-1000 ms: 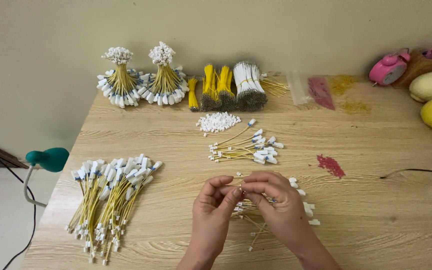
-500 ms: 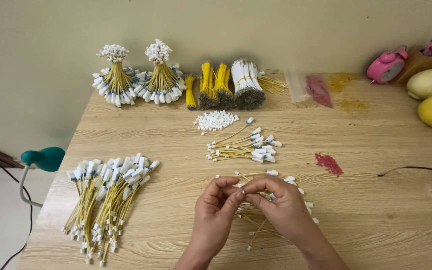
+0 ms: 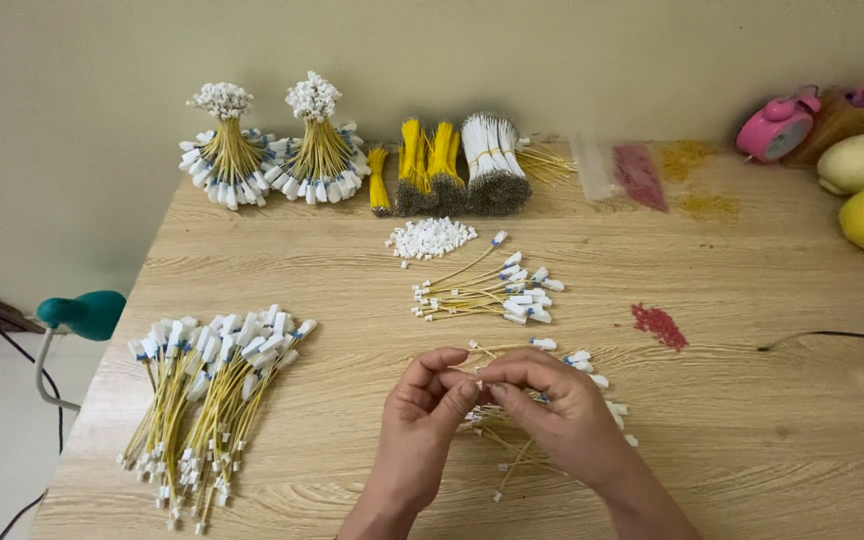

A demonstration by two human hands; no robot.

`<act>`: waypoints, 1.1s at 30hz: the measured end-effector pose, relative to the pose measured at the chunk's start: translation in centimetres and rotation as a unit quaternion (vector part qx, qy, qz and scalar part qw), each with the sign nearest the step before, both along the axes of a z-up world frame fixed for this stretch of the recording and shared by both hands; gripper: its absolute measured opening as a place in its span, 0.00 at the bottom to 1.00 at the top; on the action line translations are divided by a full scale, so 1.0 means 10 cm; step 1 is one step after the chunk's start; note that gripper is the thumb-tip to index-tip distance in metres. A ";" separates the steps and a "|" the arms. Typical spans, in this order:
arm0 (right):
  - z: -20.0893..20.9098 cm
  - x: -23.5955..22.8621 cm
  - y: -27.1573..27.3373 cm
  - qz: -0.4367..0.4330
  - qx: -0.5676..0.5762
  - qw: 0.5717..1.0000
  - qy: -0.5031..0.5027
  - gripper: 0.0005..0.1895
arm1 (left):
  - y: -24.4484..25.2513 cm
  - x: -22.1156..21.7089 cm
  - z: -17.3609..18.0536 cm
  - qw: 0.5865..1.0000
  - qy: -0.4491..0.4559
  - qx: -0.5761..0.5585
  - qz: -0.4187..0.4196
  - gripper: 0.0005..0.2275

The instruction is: Assembling small white connectors onto yellow electrical wires at a factory workbench.

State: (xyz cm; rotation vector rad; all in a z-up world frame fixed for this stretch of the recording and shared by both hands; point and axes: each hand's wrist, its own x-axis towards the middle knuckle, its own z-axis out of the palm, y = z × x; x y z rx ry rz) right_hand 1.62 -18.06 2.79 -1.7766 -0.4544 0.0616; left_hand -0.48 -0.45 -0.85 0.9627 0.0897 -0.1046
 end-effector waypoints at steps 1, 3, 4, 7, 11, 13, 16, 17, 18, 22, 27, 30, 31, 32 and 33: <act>-0.01 0.00 0.01 -0.001 0.000 1.000 0.000 0.08 | 0.01 -0.01 0.01 1.000 0.000 0.000 -0.001 0.14; -0.01 0.00 0.03 -0.013 -0.003 1.000 0.008 0.07 | 0.02 -0.01 0.05 1.000 0.003 0.012 -0.009 0.14; -0.01 -0.01 0.03 -0.016 -0.004 1.000 0.008 0.07 | 0.01 -0.03 0.04 1.000 0.003 0.012 -0.012 0.14; -0.02 -0.04 0.02 -0.022 -0.019 0.999 -0.031 0.08 | -0.03 -0.09 -0.01 0.999 0.002 0.053 -0.006 0.12; 0.04 -0.05 -0.01 -0.008 -0.004 0.999 -0.034 0.08 | -0.03 -0.09 -0.09 0.999 -0.011 0.046 0.006 0.11; 0.08 0.00 -0.06 -0.005 -0.014 0.999 -0.038 0.07 | -0.01 -0.05 -0.10 0.998 -0.039 0.049 0.007 0.11; 0.10 0.16 -0.26 -0.040 -0.042 0.998 0.020 0.07 | 0.06 0.00 -0.05 0.997 -0.031 0.074 -0.006 0.13; 0.12 0.24 -0.38 -0.129 -0.084 0.986 0.063 0.08 | 0.09 0.01 -0.02 0.992 -0.001 0.123 -0.013 0.13; 0.13 0.32 -0.48 -0.214 -0.125 0.963 0.107 0.09 | 0.13 0.01 0.01 0.984 0.030 0.173 -0.018 0.13; -0.45 0.68 -1.19 -0.298 -0.271 0.913 0.066 0.12 | 0.31 0.14 0.24 0.876 0.065 0.476 -0.052 0.12; -0.95 0.78 -1.46 -0.337 -0.414 0.834 -0.138 0.14 | 0.46 0.54 0.25 0.801 -0.070 0.595 0.021 0.12; -0.95 0.78 -1.39 -0.346 -0.450 0.818 -0.095 0.12 | 0.48 0.86 0.11 0.777 -0.059 0.626 0.037 0.11; -0.90 0.78 -1.34 -0.344 -0.447 0.820 -0.097 0.12 | 0.49 0.95 0.05 0.774 -0.058 0.629 0.040 0.11; -0.85 0.76 -1.31 -0.347 -0.464 0.810 -0.087 0.13 | 0.49 1.04 -0.02 0.747 -0.089 0.656 0.060 0.11; -0.81 0.74 -1.28 -0.349 -0.481 0.800 -0.078 0.14 | 0.49 1.13 -0.08 0.718 -0.121 0.681 0.079 0.11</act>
